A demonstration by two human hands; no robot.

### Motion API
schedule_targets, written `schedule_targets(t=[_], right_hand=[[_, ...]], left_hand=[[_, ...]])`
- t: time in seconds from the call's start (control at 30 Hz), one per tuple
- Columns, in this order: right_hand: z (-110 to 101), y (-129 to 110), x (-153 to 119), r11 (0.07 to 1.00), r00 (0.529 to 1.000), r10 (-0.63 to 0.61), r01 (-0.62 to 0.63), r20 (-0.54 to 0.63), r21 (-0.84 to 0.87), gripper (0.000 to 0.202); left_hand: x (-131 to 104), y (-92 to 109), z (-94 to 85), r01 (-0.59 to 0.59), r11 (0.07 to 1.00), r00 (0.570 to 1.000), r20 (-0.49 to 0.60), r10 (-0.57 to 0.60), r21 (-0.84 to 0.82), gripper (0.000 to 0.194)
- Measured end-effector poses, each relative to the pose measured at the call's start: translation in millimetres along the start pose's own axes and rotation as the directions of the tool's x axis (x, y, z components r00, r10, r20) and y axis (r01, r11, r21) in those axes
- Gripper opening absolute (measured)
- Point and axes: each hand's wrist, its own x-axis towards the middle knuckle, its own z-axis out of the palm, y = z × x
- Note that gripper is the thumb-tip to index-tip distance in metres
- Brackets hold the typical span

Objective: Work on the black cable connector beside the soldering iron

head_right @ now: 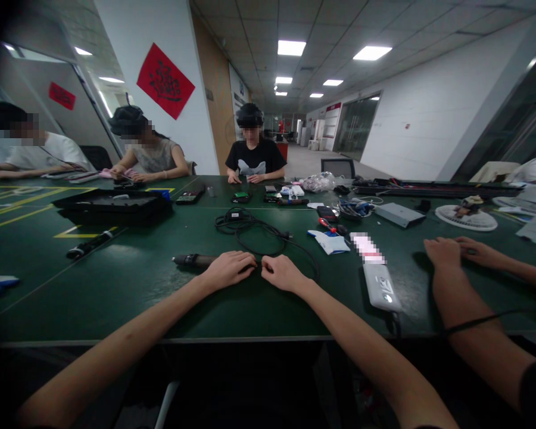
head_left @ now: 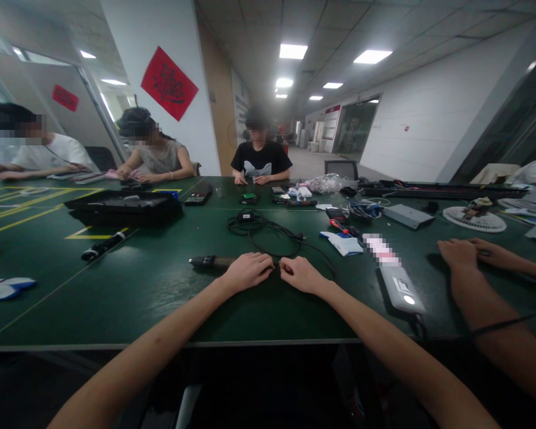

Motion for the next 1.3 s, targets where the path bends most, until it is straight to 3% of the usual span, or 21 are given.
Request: schedule_targets(t=[1.3], right_hand=[[-0.9, -1.4, -0.5, 1.000, 1.000, -0.010, 0.010, 0.004, 0.001, 0.008]], left_hand=[[-0.2, -1.5, 1.2, 0.032, 0.999, 0.999, -0.003, -0.032, 0.009, 0.016]])
